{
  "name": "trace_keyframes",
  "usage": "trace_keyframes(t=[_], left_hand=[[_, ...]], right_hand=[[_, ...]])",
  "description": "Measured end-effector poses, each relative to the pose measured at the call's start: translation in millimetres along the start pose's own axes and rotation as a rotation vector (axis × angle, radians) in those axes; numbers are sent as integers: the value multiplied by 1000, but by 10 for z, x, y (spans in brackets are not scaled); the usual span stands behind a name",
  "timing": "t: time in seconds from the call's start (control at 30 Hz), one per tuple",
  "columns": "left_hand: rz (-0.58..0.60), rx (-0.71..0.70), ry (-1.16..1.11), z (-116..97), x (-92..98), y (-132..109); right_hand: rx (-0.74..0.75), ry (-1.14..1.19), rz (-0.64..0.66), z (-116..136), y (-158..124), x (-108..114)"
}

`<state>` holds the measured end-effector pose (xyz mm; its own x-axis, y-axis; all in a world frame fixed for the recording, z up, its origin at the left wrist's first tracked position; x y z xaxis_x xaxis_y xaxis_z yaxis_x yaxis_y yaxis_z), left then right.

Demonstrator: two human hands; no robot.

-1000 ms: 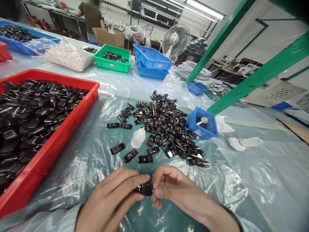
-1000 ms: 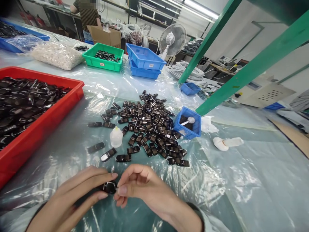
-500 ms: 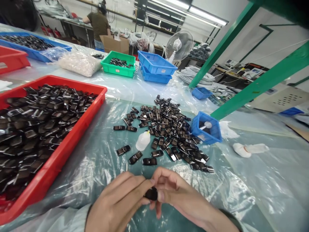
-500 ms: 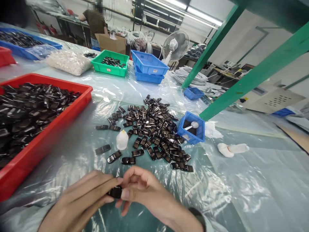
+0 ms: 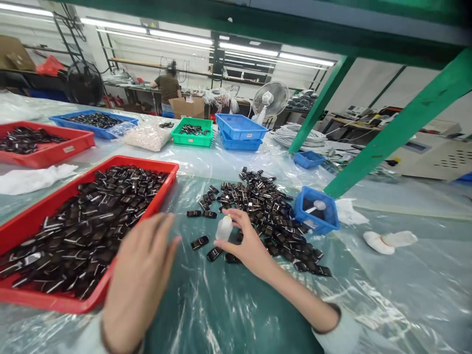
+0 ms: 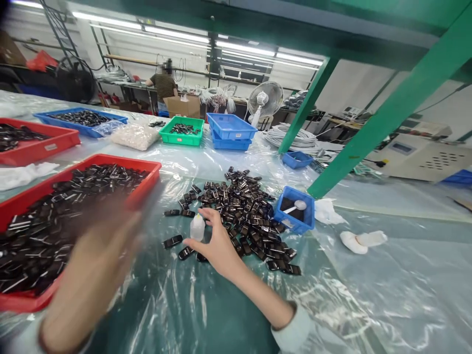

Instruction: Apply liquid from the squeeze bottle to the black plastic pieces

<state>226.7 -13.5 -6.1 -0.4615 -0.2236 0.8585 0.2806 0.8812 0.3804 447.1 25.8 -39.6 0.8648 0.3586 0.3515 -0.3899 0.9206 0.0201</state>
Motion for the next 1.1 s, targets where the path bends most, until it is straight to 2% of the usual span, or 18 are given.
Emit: trace_keyframes(t=[0.07,0.13,0.27,0.4,0.53,0.7,0.83,0.93,1.03,1.1], left_hand=[[182,-36,122,-129,-268,53],[291,-49,132,-207,-481,122],[399,-51,52,-182,-672,240],[437,-32,-110,-113,-663,221],[461,2,-257,-166,-607,134],[501,46,-453,-315,-608,4],[477,-45,-342,-362,-639,-60],[496,-72,-220,-348,-653,-60],[543,-50,-230,-340,-644,-52],[518,-40,-336,-354,-612,-60]], right_hand=[[-17,14,7,-28,52,-44],[-21,29,-8,-39,25,-31],[-26,53,-60,-41,-201,122],[-95,126,-114,-47,-460,281],[-145,174,-181,-33,-645,368],[-158,176,-103,-44,-808,355],[-222,174,-27,-32,-884,274],[-255,182,-72,-1,-905,259],[-195,139,-113,6,-915,310],[-119,79,-87,2,-923,347]])
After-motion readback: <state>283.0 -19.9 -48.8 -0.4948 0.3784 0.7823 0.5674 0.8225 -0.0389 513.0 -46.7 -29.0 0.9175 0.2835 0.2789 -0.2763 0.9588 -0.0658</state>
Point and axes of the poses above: each hand's wrist, its own y-axis towards the middle knuckle, its own x-axis out of the back of the hand, z = x × y, the point moved 2 cm from there along y, towards the middle knuckle, and after that the axes turned 13 degrees about z, right-handed, at the moved point
